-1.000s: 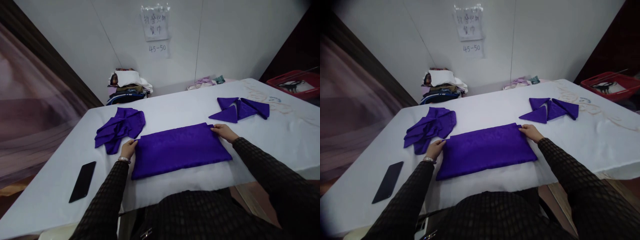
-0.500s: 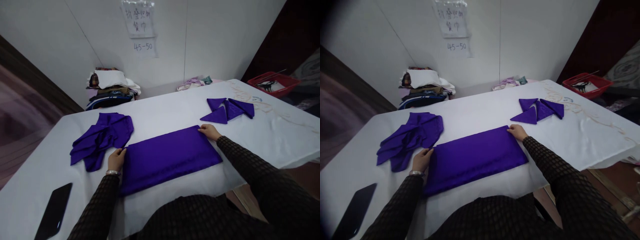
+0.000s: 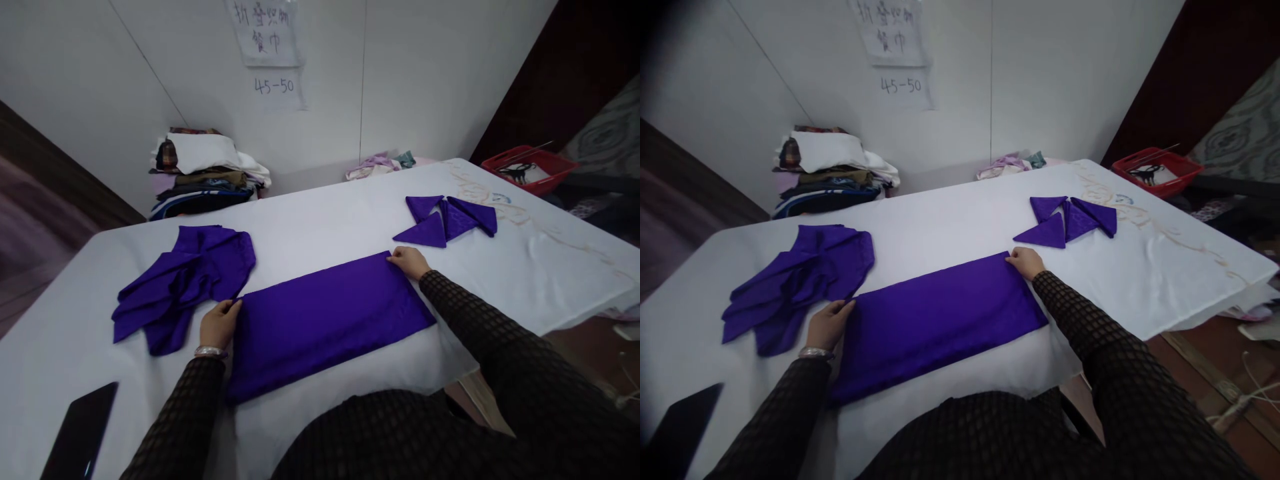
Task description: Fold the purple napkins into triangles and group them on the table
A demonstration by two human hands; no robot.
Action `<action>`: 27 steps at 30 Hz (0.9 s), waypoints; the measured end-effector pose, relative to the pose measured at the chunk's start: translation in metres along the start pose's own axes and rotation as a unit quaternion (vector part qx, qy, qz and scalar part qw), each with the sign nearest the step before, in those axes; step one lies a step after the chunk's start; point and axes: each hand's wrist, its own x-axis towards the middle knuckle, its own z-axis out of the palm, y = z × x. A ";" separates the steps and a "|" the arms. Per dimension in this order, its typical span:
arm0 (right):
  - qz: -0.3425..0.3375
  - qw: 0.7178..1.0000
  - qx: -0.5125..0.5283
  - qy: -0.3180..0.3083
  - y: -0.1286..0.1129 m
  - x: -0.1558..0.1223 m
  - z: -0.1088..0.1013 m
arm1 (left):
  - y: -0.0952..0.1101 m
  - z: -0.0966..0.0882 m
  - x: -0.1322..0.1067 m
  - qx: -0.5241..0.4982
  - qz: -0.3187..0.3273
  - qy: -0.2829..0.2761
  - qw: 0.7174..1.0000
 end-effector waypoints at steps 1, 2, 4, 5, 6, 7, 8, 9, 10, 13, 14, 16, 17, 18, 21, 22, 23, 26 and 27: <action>0.003 1.000 -0.001 0.000 0.000 0.000 0.000 | 0.001 0.000 0.000 0.000 -0.002 -0.003 1.000; 0.005 1.000 -0.001 0.000 0.000 0.001 0.000 | 0.001 -0.001 0.001 0.002 -0.003 -0.006 1.000; 0.007 1.000 -0.003 -0.001 0.000 0.001 -0.001 | 0.002 -0.001 0.003 0.007 -0.001 -0.008 1.000; 0.007 1.000 -0.005 -0.002 0.000 0.001 -0.002 | 0.001 -0.001 0.003 0.008 0.000 -0.006 1.000; 0.006 1.000 -0.006 -0.003 0.001 0.001 -0.003 | 0.000 0.000 0.004 0.008 -0.001 -0.004 1.000; 0.004 1.000 -0.008 -0.005 0.000 0.000 -0.004 | -0.001 0.000 0.005 0.005 -0.002 -0.003 1.000; 0.001 1.000 -0.012 -0.005 0.000 -0.002 -0.006 | -0.002 0.001 0.005 -0.001 -0.004 -0.001 1.000; -0.004 1.000 -0.018 -0.001 -0.002 -0.004 -0.007 | -0.003 0.002 0.005 -0.009 -0.005 0.001 1.000; -0.012 1.000 -0.026 0.007 -0.005 -0.008 -0.008 | -0.004 0.003 0.004 -0.018 -0.007 0.002 1.000; -0.080 0.996 -0.022 0.024 -0.020 -0.025 -0.010 | -0.006 0.005 0.001 -0.049 -0.004 0.002 0.999; -0.118 0.993 -0.002 0.013 -0.026 -0.032 -0.008 | -0.006 0.006 0.000 -0.062 -0.003 0.004 0.998; -0.204 0.977 0.045 -0.034 -0.037 -0.046 -0.002 | -0.006 0.007 -0.003 -0.091 -0.002 -0.001 0.996; -0.247 0.966 0.058 -0.060 -0.040 -0.051 0.002 | -0.005 0.007 -0.004 -0.104 -0.003 -0.003 0.995; -0.285 0.954 0.058 -0.080 -0.041 -0.056 0.008 | -0.005 0.007 -0.005 -0.111 -0.003 -0.003 0.994; -0.344 0.935 -0.004 -0.084 -0.032 -0.061 0.029 | -0.004 0.008 -0.009 -0.121 -0.002 -0.005 0.993; -0.343 0.936 -0.031 -0.073 -0.025 -0.061 0.035 | -0.003 0.008 -0.009 -0.124 -0.001 -0.007 0.992; -0.338 0.937 -0.055 -0.062 -0.018 -0.060 0.040 | -0.003 0.008 -0.010 -0.128 0.000 -0.008 0.992; -0.319 0.943 -0.091 -0.033 0.006 -0.058 0.048 | -0.002 0.008 -0.009 -0.132 -0.003 -0.007 0.991; -0.316 0.944 -0.091 -0.025 0.012 -0.057 0.047 | -0.002 0.008 -0.008 -0.132 -0.004 -0.005 0.991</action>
